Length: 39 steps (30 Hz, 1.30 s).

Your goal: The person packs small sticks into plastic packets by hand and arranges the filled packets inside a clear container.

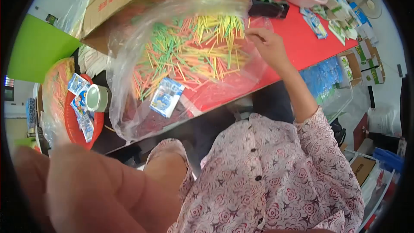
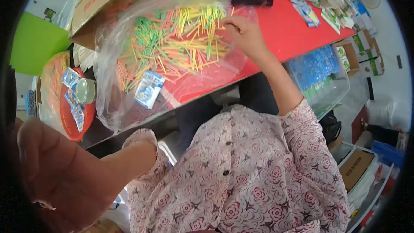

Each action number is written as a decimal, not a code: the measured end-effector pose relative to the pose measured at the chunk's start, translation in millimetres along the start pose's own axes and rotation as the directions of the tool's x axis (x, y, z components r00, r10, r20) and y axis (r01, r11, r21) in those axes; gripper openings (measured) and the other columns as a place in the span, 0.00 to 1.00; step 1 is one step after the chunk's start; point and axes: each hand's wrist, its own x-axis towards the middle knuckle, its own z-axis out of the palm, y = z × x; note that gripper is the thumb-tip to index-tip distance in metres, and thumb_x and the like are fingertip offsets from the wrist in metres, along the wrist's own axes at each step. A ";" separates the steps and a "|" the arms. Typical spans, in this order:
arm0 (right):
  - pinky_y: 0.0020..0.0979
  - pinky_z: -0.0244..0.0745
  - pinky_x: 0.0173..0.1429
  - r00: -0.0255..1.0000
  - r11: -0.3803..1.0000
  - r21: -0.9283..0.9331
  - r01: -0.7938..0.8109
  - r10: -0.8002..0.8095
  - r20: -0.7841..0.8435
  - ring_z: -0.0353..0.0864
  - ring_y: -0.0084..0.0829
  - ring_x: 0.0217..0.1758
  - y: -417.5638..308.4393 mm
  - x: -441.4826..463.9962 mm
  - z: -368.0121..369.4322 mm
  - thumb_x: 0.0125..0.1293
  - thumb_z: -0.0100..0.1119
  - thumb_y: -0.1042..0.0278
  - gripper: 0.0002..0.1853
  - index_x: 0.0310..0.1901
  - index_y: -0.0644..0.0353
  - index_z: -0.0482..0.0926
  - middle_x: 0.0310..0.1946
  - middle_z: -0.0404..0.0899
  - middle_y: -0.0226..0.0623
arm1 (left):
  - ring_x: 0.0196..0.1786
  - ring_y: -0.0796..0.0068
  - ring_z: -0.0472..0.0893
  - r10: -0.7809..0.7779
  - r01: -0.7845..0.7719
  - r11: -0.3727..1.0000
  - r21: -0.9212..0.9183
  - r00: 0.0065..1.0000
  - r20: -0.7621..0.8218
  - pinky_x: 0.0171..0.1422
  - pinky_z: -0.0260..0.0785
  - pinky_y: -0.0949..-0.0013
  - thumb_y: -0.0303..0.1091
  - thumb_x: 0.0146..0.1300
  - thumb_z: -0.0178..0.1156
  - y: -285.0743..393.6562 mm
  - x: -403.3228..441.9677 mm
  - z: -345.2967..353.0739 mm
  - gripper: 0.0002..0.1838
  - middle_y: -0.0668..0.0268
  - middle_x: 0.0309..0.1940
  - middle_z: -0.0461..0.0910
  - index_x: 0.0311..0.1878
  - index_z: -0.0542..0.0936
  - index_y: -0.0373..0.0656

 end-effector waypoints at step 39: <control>0.27 0.75 0.43 0.837 0.961 -0.043 0.273 -0.216 0.504 0.81 0.29 0.41 -34.5 43.4 73.1 0.63 0.55 0.74 0.16 0.52 0.56 0.78 0.44 0.81 0.38 | 0.46 0.55 0.72 -0.254 0.519 0.217 0.827 0.848 -0.466 0.51 0.62 0.53 0.33 0.53 0.66 -150.1 -122.9 -101.7 0.07 0.62 0.37 0.75 0.31 0.78 0.42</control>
